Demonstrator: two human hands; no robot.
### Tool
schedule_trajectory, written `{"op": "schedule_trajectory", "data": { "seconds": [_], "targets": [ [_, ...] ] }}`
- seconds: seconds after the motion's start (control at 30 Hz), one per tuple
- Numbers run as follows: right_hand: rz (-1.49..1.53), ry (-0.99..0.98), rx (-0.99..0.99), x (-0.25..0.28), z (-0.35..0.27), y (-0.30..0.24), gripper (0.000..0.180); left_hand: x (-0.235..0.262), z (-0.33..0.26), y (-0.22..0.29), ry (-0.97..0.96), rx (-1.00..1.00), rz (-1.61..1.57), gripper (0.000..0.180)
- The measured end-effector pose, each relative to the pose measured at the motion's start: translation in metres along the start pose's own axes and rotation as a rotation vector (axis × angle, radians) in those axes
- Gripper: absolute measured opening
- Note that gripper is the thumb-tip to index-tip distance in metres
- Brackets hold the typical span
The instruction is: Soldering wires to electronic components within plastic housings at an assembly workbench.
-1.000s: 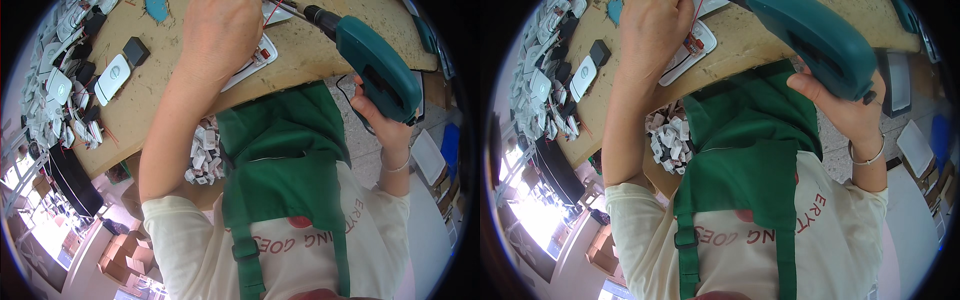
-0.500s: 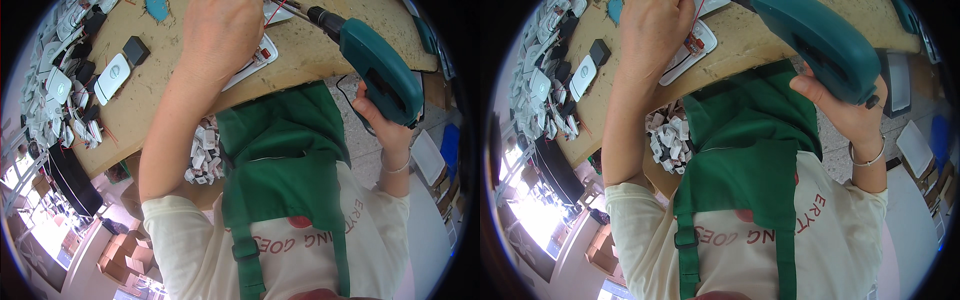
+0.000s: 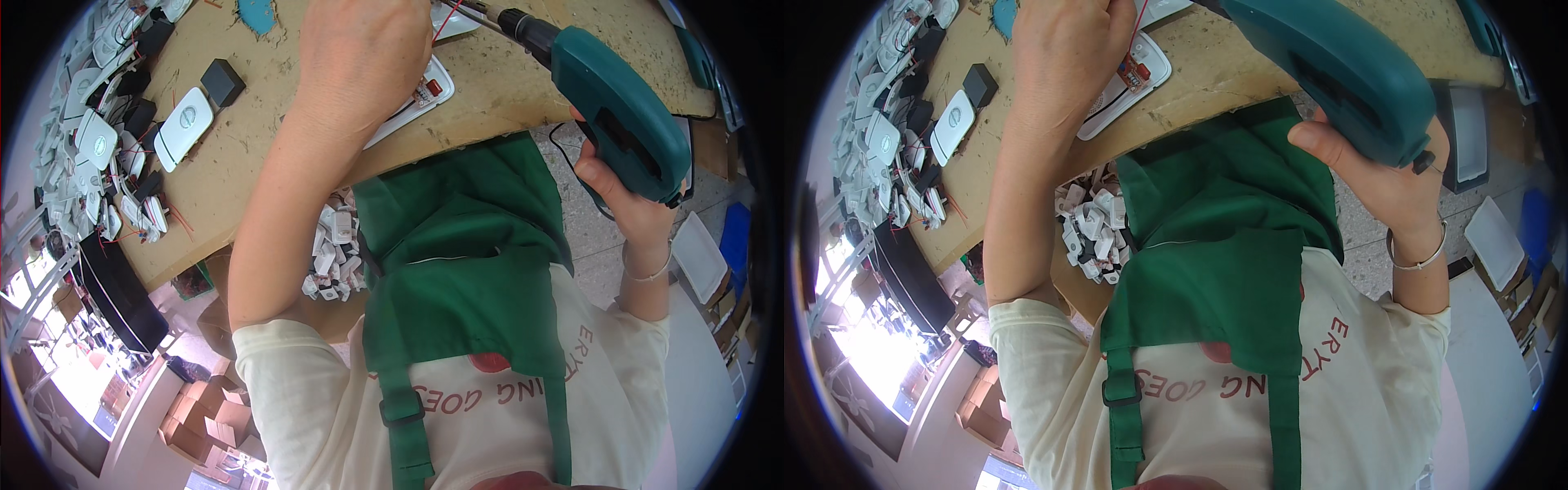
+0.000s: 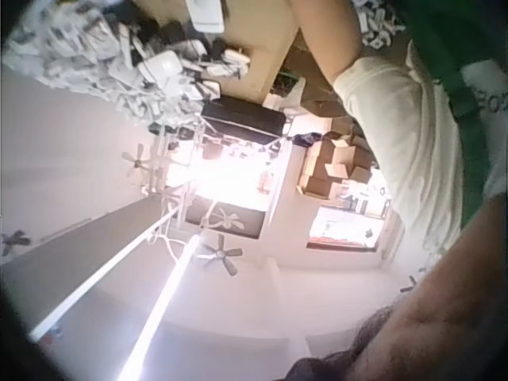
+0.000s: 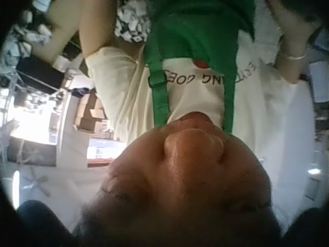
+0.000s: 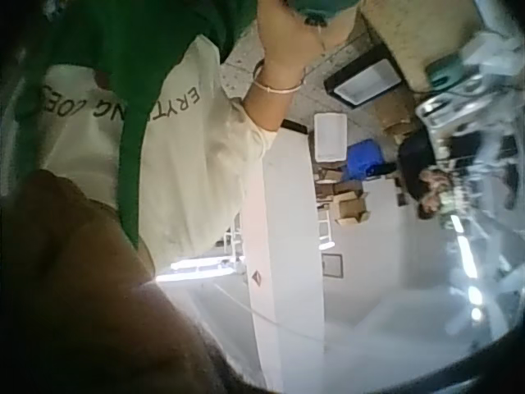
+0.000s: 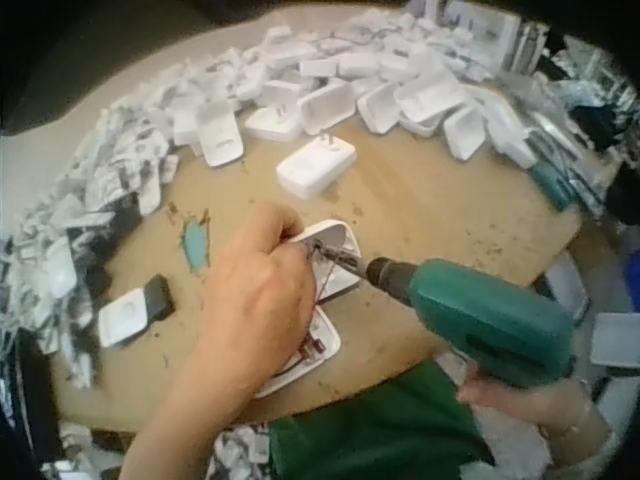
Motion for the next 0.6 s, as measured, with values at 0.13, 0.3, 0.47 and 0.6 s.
{"op": "schedule_trajectory", "data": {
  "seconds": [0.13,0.3,0.47,0.6],
  "targets": [
    [-0.038,-0.004,0.04,0.0007,0.0003,-0.0013,0.028,0.0002,0.0003,-0.0001,0.005,0.014,-0.007,0.004],
    [-0.054,-0.007,0.043,0.0009,-0.001,-0.0018,0.029,0.0005,0.0006,0.0009,-0.009,0.004,-0.028,0.004],
    [-0.055,0.014,0.013,0.0014,-0.0014,-0.0005,0.029,0.0003,0.001,0.001,-0.008,0.001,-0.002,0.005],
    [-0.066,0.0,0.025,0.0021,-0.0023,-0.0014,0.029,-0.0004,0.0005,0.0007,-0.012,0.01,0.002,0.005]
  ]
}}
Point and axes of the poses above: each hand's wrist, its own z-axis towards the middle knuckle, its own x-axis out of the back of the hand, y = z × x, the point moved 4 cm from there along z, towards the middle knuckle, and after that the axes turned 3 degrees about y, right-handed, at the moved point
